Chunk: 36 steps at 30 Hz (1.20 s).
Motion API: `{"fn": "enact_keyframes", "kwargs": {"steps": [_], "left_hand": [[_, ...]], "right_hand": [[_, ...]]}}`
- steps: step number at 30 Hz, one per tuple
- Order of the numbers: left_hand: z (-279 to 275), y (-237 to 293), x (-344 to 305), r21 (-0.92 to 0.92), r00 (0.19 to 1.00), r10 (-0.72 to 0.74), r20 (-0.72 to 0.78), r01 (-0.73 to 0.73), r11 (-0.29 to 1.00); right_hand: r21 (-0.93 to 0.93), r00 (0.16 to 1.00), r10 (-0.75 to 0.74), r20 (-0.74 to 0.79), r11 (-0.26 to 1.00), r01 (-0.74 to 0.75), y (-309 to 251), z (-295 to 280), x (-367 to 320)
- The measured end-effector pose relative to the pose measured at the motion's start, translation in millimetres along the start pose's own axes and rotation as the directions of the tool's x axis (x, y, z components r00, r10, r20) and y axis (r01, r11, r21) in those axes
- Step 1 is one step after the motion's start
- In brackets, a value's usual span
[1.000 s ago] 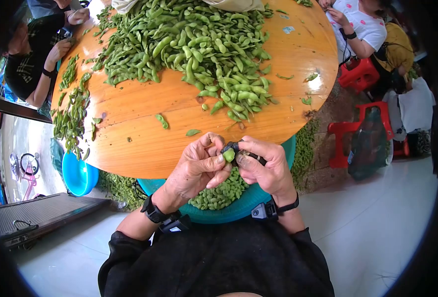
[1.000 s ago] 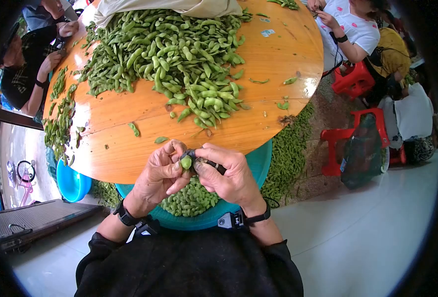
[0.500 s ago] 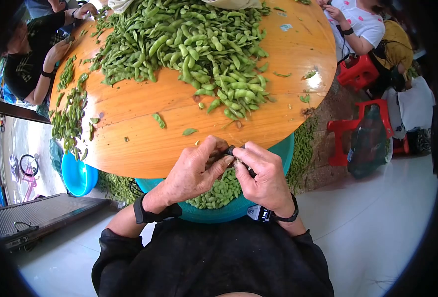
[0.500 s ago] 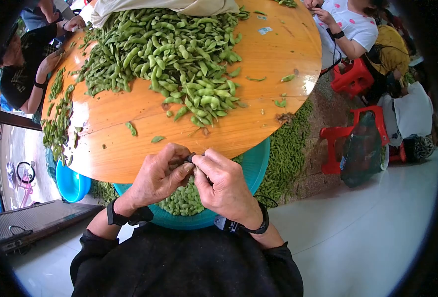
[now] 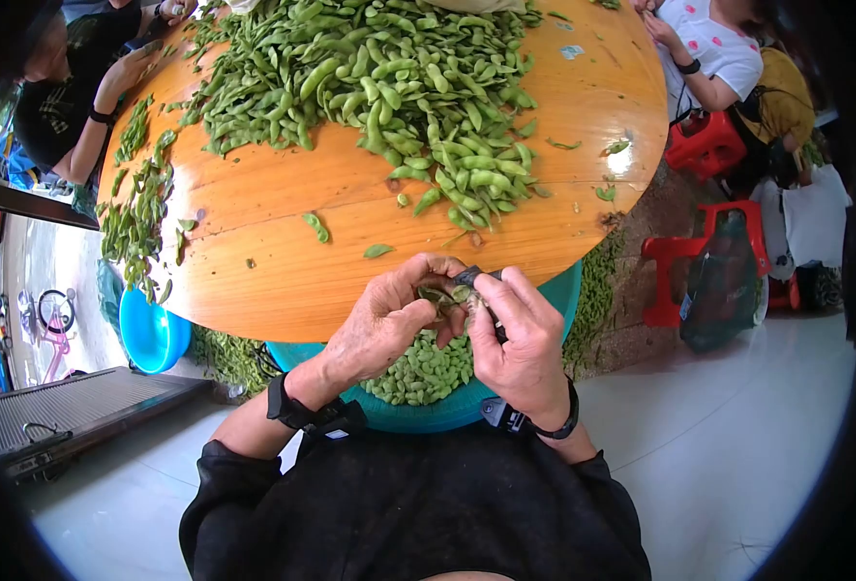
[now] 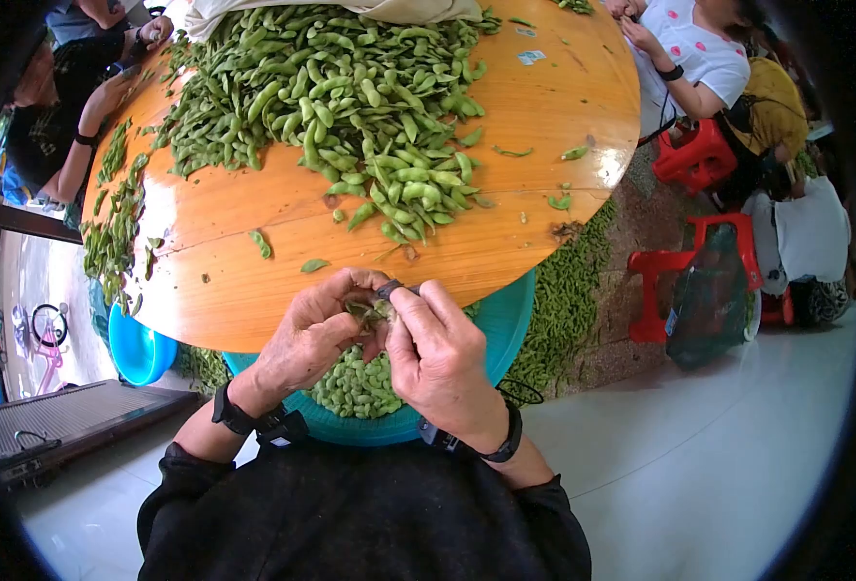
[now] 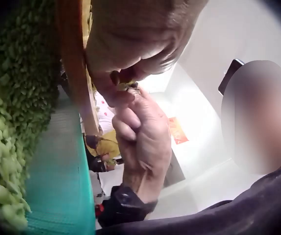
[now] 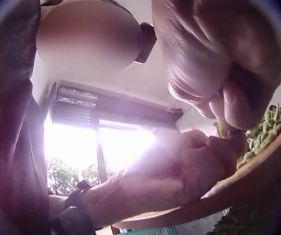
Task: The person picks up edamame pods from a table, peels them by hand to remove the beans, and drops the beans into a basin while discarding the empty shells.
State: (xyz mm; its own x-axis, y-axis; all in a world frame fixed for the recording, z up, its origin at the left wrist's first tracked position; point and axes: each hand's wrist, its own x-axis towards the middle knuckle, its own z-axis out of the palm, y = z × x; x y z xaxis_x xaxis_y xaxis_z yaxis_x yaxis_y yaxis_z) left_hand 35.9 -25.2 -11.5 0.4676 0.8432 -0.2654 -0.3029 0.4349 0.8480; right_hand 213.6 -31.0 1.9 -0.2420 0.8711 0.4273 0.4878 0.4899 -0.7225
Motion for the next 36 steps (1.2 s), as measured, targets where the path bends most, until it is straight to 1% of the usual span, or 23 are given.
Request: {"fn": "enact_keyframes", "kwargs": {"steps": [3, 4, 5, 8, 9, 12, 13, 15, 16, 17, 18, 19, 21, 23, 25, 26, 27, 28, 29, 31, 33, 34, 36], "left_hand": [[0.6, -1.6, -1.1, -0.15, 0.999, -0.033, 0.032, 0.038, 0.988], [0.7, -2.5, -1.6, -0.22, 0.998, -0.038, 0.058, 0.05, 0.974], [0.5, -2.9, -2.0, -0.218, 0.998, -0.039, 0.059, 0.051, 0.975], [-0.6, -1.0, -3.3, -0.196, 0.991, -0.079, 0.105, 0.099, 0.976], [-1.3, -0.9, -3.2, -0.196, 0.991, -0.081, 0.107, 0.101, 0.975], [-0.8, -1.1, -2.3, -0.226, 0.982, -0.115, 0.148, 0.147, 0.963], [1.8, -1.0, -1.5, -0.23, 0.981, -0.124, 0.148, 0.156, 0.961], [8.6, -3.9, 1.8, -0.232, 0.978, -0.139, 0.155, 0.173, 0.957], [13.1, -6.5, 3.5, -0.173, 0.979, -0.117, 0.166, 0.146, 0.974], [16.0, -7.7, 4.9, -0.114, 0.98, -0.095, 0.177, 0.116, 0.987], [17.8, -5.0, 6.6, 0.069, 0.971, -0.126, 0.201, 0.114, 0.991], [19.3, -3.3, 8.3, 0.073, 0.97, -0.127, 0.205, 0.114, 0.991], [22.1, 0.2, 10.4, 0.237, 0.972, -0.095, 0.214, 0.043, 0.971], [23.6, 9.0, 11.6, 0.291, 0.964, -0.127, 0.234, 0.056, 0.955], [26.3, 10.8, 13.8, 0.185, 0.954, -0.171, 0.246, 0.127, 0.975], [25.7, 10.2, 14.4, 0.187, 0.953, -0.174, 0.249, 0.129, 0.974], [23.7, 8.6, 14.8, 0.04, 0.939, -0.197, 0.282, 0.193, 0.98], [22.2, 6.6, 15.9, -0.106, 0.924, -0.213, 0.318, 0.259, 0.96], [21.4, 2.8, 16.9, -0.106, 0.922, -0.216, 0.322, 0.261, 0.959], [19.9, -3.6, 17.2, -0.28, 0.931, -0.161, 0.327, 0.259, 0.924], [17.4, -2.6, 17.1, -0.275, 0.925, -0.163, 0.342, 0.265, 0.924], [15.6, -3.9, 16.8, -0.313, 0.923, -0.141, 0.358, 0.262, 0.913], [12.4, -7.8, 17.4, -0.352, 0.92, -0.117, 0.374, 0.258, 0.9]], "right_hand": [[0.033, 0.999, 0.034, 0.022, 0.999, -0.035, 3.8, -6.3, -1.1], [0.015, 1.0, 0.019, -0.009, 1.0, -0.019, 6.5, -8.5, -1.5], [0.015, 1.0, 0.02, -0.01, 1.0, -0.02, 7.3, -13.4, -2.5], [0.213, 0.968, 0.244, 0.055, 0.944, -0.251, 12.8, -30.8, -11.0], [0.222, 0.968, 0.244, 0.054, 0.943, -0.25, 17.4, -37.0, -14.5], [0.293, 0.905, 0.411, 0.114, 0.856, -0.426, 17.2, -56.0, -22.6], [0.294, 0.904, 0.414, 0.111, 0.855, -0.428, 17.6, -56.5, -24.0], [0.218, 0.95, 0.288, 0.12, 0.926, -0.308, 18.0, -56.4, -25.9], [0.129, 0.979, 0.171, 0.107, 0.974, -0.185, 13.0, -50.8, -20.1], [0.045, 0.984, 0.099, 0.146, 0.993, -0.107, 9.8, -45.1, -18.9], [0.016, 0.984, 0.097, 0.15, 0.995, -0.101, 8.3, -34.5, -20.1], [-0.011, 0.983, 0.093, 0.155, 0.996, -0.092, 9.2, -26.1, -21.5], [-0.012, 0.984, 0.067, 0.164, 0.998, -0.066, 10.3, -25.9, -19.7], [-0.005, 0.979, 0.092, 0.182, 0.996, -0.093, 10.5, -28.6, -18.1], [-0.003, 0.983, 0.052, 0.174, 0.999, -0.052, 11.4, -31.7, -19.1], [-0.004, 0.986, 0.015, 0.167, 1.0, -0.014, 12.1, -33.9, -20.1], [-0.006, 0.986, 0.02, 0.164, 1.0, -0.019, 13.1, -36.5, -20.5], [0.035, 0.988, 0.07, 0.134, 0.997, -0.076, 14.6, -39.0, -19.6], [0.077, 0.987, 0.121, 0.108, 0.989, -0.129, 16.3, -41.1, -18.9], [0.193, 0.962, 0.27, 0.038, 0.943, -0.272, 25.6, -41.4, -23.4], [0.198, 0.961, 0.278, 0.01, 0.941, -0.274, 29.4, -53.1, -24.5], [0.17, 0.952, 0.304, 0.021, 0.938, -0.303, 28.2, -62.0, -23.1], [0.151, 0.914, 0.404, -0.044, 0.907, -0.393, 33.3, -75.9, -28.2]]}}
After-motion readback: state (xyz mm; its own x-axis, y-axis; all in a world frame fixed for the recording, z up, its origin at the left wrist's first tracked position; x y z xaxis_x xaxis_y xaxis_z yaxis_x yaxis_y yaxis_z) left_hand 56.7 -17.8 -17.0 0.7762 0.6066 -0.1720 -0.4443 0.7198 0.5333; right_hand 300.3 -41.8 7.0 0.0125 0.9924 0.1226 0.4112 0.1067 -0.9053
